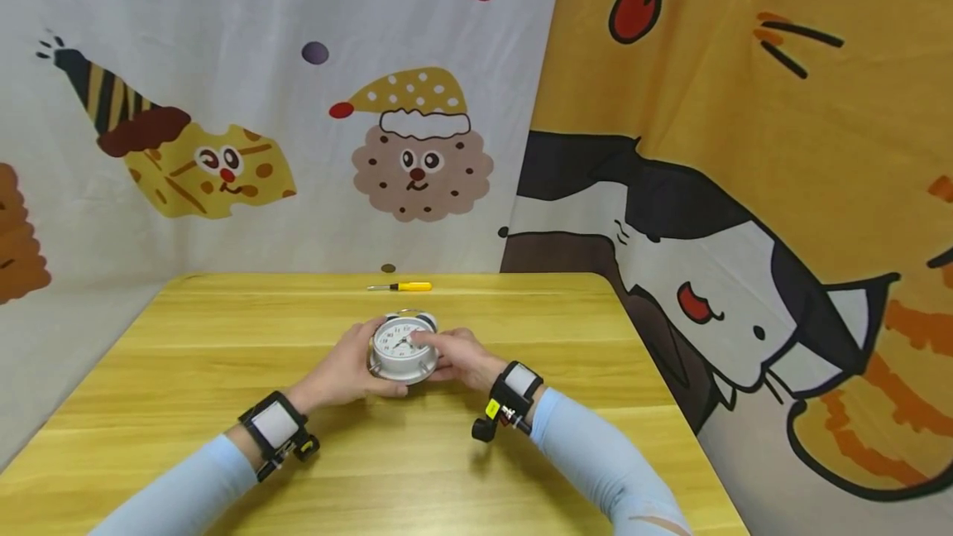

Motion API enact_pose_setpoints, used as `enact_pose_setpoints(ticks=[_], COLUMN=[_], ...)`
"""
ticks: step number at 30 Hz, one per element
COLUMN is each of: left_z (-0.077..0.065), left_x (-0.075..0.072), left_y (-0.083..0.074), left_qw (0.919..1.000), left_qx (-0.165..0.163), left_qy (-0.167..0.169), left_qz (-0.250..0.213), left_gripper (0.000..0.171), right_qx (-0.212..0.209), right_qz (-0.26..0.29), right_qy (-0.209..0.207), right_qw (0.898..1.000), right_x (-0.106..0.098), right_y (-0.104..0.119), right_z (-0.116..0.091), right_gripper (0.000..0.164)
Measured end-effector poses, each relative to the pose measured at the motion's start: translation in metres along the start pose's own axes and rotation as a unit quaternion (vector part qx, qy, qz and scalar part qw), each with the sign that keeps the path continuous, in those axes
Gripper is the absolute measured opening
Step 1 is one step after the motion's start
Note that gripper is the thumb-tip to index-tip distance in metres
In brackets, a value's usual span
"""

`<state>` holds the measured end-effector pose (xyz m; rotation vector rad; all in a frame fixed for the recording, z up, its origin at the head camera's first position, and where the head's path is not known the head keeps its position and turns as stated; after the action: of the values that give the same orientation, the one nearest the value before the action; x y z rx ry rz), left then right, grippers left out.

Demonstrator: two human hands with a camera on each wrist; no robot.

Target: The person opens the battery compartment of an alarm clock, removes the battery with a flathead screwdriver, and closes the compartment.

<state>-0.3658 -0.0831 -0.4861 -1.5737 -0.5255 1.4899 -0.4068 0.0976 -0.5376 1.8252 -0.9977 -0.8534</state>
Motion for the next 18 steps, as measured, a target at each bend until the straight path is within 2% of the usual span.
enact_pose_setpoints(ticks=[3, 8, 14, 18], left_z=[-0.002, -0.003, -0.004, -0.007], left_x=[0.000, -0.002, 0.001, 0.002], left_y=[-0.001, -0.011, -0.026, -0.034], left_qw=[0.9987, 0.9901, 0.9635, 0.9441], left_qx=[0.022, 0.085, 0.179, 0.241], left_qy=[-0.003, -0.023, -0.036, -0.050], left_qz=[0.045, 0.109, 0.196, 0.220], left_gripper=[0.138, 0.128, 0.112, 0.100], right_qx=[0.000, -0.001, 0.004, -0.002], right_qz=[-0.002, -0.001, 0.001, 0.005], right_qy=[0.001, 0.005, 0.017, 0.022], right_qw=[1.000, 1.000, 1.000, 1.000], right_x=[0.000, -0.001, 0.001, 0.002], right_y=[0.002, 0.003, 0.003, 0.005], right_z=[-0.001, -0.001, -0.002, -0.002], right_gripper=[0.059, 0.060, 0.056, 0.056])
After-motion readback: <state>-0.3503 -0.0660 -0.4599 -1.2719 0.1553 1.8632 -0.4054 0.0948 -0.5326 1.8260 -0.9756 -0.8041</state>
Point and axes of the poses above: each hand's wrist, its own z-axis towards the middle knuckle, its own x-axis out of the palm, y = z × x, the point moved 10 cm from there along z, towards the middle knuckle, and after that the axes turned 9 degrees about -z, right-handed, at the moved point
